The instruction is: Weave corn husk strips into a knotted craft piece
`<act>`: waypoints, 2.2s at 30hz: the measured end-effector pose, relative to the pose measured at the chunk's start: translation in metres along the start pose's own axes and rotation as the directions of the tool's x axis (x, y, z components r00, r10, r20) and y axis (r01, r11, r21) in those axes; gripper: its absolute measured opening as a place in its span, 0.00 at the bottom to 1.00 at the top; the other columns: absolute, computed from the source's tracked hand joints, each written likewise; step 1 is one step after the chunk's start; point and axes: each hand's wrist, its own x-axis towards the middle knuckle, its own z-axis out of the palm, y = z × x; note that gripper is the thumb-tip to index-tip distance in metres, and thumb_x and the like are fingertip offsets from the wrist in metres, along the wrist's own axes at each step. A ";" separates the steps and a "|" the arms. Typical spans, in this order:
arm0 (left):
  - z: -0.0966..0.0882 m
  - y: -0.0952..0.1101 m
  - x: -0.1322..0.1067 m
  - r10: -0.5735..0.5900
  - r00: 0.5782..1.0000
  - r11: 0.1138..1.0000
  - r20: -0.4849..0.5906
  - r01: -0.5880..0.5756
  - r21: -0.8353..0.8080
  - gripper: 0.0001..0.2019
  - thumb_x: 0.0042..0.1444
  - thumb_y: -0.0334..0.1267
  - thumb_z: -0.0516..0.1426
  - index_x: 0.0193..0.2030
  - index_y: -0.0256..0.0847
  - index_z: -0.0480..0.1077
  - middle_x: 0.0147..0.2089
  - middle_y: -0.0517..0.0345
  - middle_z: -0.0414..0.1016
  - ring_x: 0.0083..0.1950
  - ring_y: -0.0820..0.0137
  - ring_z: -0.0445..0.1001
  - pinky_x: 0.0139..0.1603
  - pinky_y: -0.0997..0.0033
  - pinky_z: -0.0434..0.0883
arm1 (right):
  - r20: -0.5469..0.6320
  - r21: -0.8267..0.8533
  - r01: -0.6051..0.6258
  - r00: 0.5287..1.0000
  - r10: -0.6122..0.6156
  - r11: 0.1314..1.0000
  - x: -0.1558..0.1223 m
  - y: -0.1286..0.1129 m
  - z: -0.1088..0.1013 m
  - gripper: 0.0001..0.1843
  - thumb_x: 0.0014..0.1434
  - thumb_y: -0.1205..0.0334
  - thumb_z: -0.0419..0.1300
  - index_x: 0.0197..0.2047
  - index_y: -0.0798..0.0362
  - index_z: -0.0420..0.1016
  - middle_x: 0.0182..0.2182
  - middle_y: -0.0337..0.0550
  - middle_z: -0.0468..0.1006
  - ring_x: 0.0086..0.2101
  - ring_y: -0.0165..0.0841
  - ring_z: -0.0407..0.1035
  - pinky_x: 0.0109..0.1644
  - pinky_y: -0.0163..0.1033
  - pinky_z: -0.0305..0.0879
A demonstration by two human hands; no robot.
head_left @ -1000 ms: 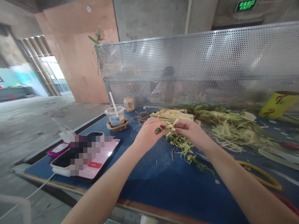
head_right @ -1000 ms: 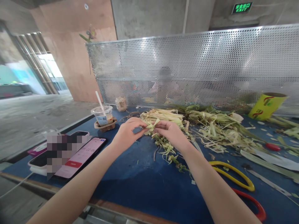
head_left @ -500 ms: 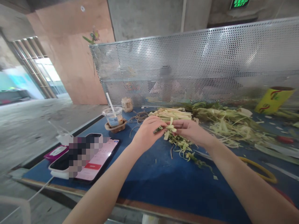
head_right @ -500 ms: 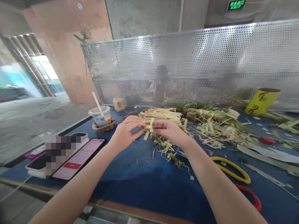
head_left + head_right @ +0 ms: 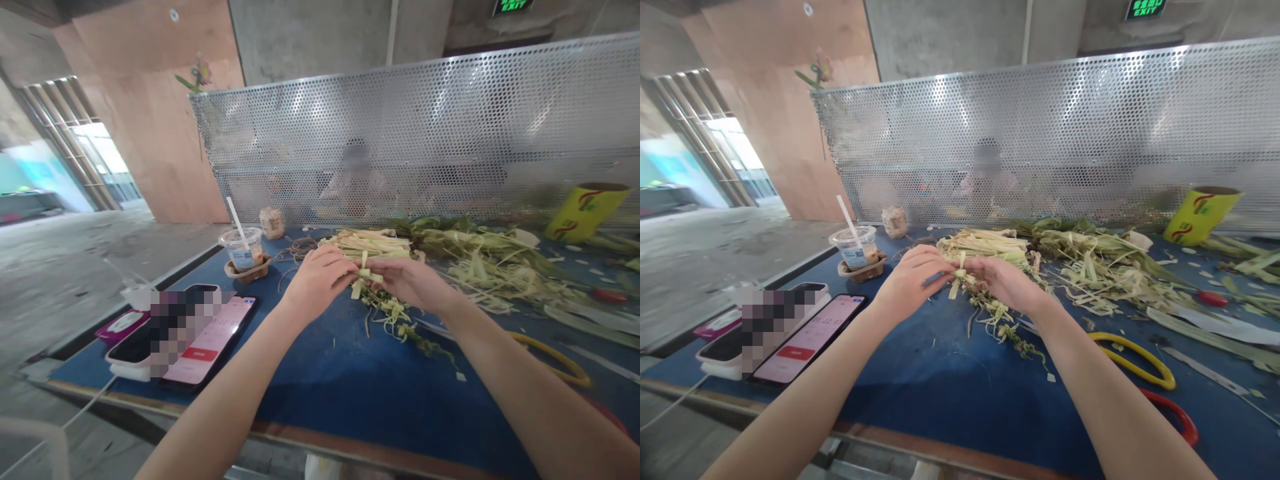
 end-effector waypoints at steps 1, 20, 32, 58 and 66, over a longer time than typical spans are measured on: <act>0.000 0.000 0.000 0.007 1.000 1.000 0.012 -0.007 0.020 0.09 0.55 0.38 0.51 0.36 0.39 0.70 0.36 0.52 0.74 0.45 0.65 0.66 0.46 0.63 0.63 | -0.013 -0.012 0.000 1.000 0.000 1.000 0.000 0.000 0.001 0.17 0.57 0.54 0.48 0.41 0.49 0.74 0.42 0.43 0.73 0.41 0.33 0.65 0.42 0.38 0.60; -0.005 0.007 0.000 0.246 0.968 0.964 -0.046 -0.239 0.114 0.06 0.56 0.31 0.50 0.35 0.39 0.68 0.34 0.55 0.73 0.44 0.69 0.66 0.44 0.66 0.66 | -0.146 0.028 -0.029 0.989 0.033 0.999 0.001 0.001 0.009 0.08 0.51 0.58 0.58 0.35 0.48 0.77 0.34 0.39 0.76 0.33 0.28 0.66 0.39 0.36 0.59; -0.006 -0.002 -0.002 0.283 0.953 0.959 -0.103 -0.281 0.039 0.11 0.55 0.30 0.51 0.43 0.44 0.69 0.36 0.58 0.72 0.45 0.70 0.66 0.45 0.67 0.66 | -0.116 0.141 -0.037 0.992 0.053 0.989 -0.002 -0.005 0.011 0.10 0.53 0.56 0.57 0.35 0.48 0.77 0.33 0.41 0.76 0.32 0.28 0.66 0.38 0.35 0.60; -0.004 0.006 0.002 0.195 0.944 0.953 -0.265 -0.246 -0.176 0.02 0.49 0.33 0.58 0.29 0.37 0.68 0.29 0.56 0.72 0.39 0.70 0.69 0.43 0.65 0.69 | -0.028 0.074 0.090 0.996 -0.088 0.993 -0.004 -0.010 0.025 0.09 0.53 0.56 0.57 0.28 0.51 0.74 0.27 0.37 0.72 0.32 0.29 0.64 0.41 0.37 0.58; -0.004 0.003 0.003 0.111 0.956 0.973 -0.273 -0.161 -0.167 0.02 0.49 0.33 0.58 0.27 0.38 0.69 0.28 0.56 0.74 0.37 0.70 0.68 0.41 0.66 0.69 | -0.057 -0.312 0.128 0.987 -0.153 0.941 -0.004 -0.014 0.027 0.15 0.51 0.53 0.58 0.42 0.47 0.74 0.36 0.40 0.75 0.41 0.36 0.65 0.47 0.43 0.59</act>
